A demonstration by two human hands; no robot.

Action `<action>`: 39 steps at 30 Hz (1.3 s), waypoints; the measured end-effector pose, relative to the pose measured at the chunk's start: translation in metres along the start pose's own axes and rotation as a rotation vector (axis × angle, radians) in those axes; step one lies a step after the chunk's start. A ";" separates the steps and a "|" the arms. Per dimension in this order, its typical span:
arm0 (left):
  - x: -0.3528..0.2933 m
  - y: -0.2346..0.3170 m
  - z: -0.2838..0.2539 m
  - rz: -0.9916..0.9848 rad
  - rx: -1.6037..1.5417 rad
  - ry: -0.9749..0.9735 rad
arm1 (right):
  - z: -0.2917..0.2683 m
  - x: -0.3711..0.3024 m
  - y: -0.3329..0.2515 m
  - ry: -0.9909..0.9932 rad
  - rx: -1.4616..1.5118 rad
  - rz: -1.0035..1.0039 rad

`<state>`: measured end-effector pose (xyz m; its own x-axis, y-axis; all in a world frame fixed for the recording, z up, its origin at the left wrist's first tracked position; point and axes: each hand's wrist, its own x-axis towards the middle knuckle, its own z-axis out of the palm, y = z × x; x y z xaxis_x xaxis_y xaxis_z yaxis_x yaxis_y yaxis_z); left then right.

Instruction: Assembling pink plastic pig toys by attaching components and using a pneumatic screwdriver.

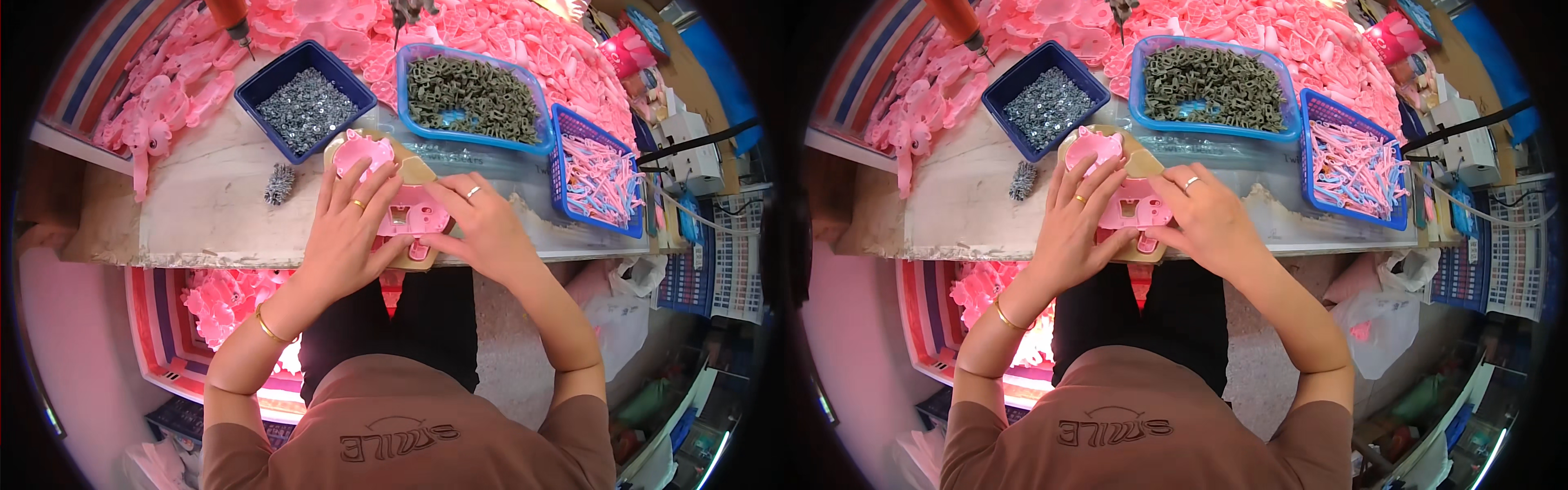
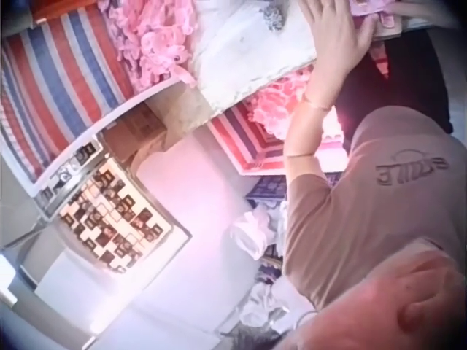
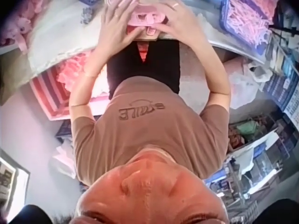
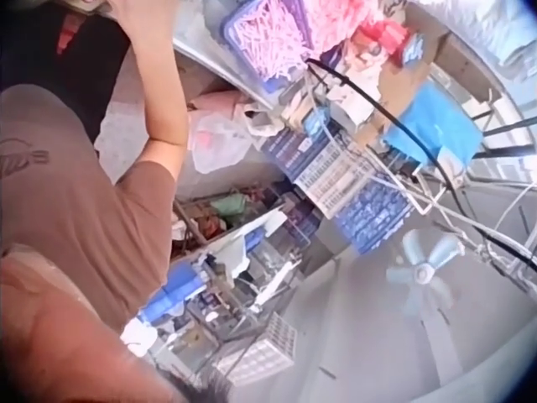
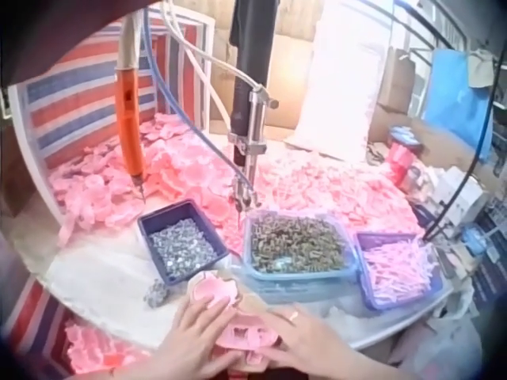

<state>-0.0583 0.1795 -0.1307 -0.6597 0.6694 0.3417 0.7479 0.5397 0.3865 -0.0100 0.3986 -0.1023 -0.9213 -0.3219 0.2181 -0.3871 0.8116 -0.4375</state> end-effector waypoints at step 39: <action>0.028 0.010 -0.005 0.007 -0.142 0.081 | -0.055 0.065 0.111 -0.010 0.857 0.549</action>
<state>-0.0698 0.2005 -0.1130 -0.6628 0.6261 0.4108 0.7381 0.4539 0.4991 -0.1111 0.4949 -0.0885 -0.9783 -0.0175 -0.2067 0.1974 0.2269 -0.9537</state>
